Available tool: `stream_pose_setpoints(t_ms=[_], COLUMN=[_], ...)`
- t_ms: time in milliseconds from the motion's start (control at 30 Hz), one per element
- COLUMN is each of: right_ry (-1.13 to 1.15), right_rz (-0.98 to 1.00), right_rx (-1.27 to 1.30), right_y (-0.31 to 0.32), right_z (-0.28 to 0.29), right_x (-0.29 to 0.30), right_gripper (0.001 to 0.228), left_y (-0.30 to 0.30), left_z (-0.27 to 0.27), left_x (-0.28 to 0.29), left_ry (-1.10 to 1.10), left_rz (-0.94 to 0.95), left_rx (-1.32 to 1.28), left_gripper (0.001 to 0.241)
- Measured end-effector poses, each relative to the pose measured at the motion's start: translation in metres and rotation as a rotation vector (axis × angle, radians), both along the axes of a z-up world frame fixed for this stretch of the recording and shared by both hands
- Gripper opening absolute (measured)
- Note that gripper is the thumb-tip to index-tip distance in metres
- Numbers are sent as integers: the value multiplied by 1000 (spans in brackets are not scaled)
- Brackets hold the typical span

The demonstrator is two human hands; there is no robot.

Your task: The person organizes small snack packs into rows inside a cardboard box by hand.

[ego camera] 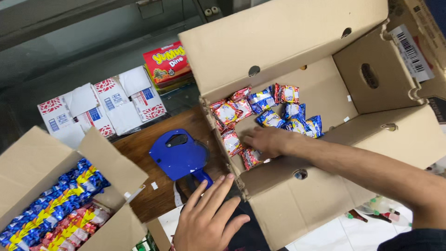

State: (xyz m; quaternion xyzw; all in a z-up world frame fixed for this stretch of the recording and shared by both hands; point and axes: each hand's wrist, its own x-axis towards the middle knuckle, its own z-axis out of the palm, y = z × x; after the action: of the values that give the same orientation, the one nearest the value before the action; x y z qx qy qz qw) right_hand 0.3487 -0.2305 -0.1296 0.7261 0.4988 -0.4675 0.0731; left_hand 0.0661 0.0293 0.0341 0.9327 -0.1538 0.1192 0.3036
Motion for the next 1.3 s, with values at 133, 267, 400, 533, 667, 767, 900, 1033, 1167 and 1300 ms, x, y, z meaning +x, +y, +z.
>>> stream_pose_setpoints(t_ms=[133,267,400,533,667,767,900,1033,1167,1300], right_ry=[3,-40,225,462,323,374,524,494,531,535], right_rz=[0,122,-262,-816,-884,-1028,-1316,-1306,-1237,-1315], right_rx=[-124,-109,-88,-34,-105,-113,-62,-93,-73,-72], right_y=[23,28,36,35,55,58,64,72,59,39], right_z=[8,8,54,29,39,46,45,58,70,114], right_x=[-8,1,31,33,21,6,-3,-4,4,9], right_gripper=[116,86,60,72,69,103,45,78,40,39], left_y=[-13,-20,-19,-19,-19,-20,-20,-18,-11,0], left_z=[-2,-9,-4,-6,-11,-15,-14,-14,-16,-17], left_x=[1,-4,-2,-5,-9,-11,-11,-11,-15,-26], left_ry=[41,53,96,101,110,103,98,99,74,70], left_rz=[62,96,90,80,77,75,80,60,22,17], left_rx=[-21,39,14,19,30,23,4,-4,42,15], left_gripper=[37,48,41,37,37,41,40,37,49,41])
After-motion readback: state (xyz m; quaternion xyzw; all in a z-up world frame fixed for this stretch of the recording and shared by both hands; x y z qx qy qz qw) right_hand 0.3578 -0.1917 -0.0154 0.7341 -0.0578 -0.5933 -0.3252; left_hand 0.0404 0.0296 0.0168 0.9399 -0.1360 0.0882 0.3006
